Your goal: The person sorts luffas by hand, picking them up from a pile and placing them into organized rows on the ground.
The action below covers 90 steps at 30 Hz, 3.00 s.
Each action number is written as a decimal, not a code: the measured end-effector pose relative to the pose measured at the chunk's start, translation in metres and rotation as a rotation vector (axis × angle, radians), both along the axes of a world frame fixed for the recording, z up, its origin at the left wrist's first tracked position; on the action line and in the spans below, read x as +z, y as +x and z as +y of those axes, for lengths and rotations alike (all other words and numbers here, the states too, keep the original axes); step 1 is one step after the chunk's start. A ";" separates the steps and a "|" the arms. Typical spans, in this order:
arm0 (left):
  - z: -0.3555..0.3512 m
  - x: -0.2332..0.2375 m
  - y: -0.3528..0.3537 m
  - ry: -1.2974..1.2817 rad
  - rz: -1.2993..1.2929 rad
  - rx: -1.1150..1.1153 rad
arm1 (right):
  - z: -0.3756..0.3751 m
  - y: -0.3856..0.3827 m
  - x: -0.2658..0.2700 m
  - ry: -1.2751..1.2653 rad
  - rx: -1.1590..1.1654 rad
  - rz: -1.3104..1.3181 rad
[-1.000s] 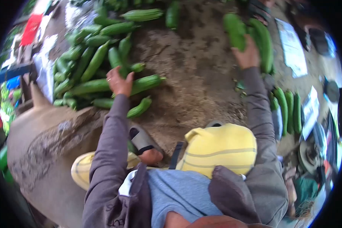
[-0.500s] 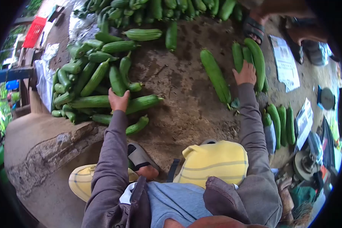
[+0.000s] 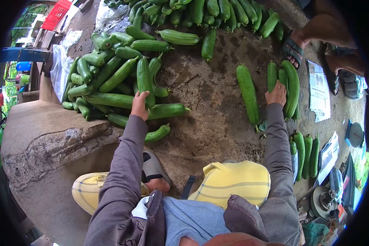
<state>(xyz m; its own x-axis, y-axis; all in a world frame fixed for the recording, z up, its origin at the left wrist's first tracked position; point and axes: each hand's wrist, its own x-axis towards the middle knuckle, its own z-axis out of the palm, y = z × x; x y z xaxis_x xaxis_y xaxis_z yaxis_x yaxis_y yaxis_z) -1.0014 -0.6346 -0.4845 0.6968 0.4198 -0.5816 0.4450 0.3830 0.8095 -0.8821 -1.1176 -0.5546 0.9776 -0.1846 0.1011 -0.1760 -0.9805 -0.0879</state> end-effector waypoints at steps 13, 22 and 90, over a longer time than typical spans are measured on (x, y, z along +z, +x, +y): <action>-0.090 0.024 0.014 -0.429 -0.197 -0.396 | 0.155 -0.044 0.038 0.832 0.393 0.010; -0.140 0.006 0.020 -0.395 -0.107 -0.497 | 0.138 -0.056 0.021 0.482 0.460 -0.101; -0.099 0.055 0.032 1.445 -0.468 -1.598 | 0.165 -0.086 0.076 1.188 0.652 0.697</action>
<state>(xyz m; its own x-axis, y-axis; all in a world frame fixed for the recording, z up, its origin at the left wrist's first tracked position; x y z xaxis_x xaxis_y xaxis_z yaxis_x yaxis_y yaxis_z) -0.9689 -0.7337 -0.4290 0.7553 -0.6153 -0.2256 -0.5715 -0.7869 0.2329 -0.9676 -0.9530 -0.4784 0.7069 0.6446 -0.2913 -0.0923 -0.3243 -0.9415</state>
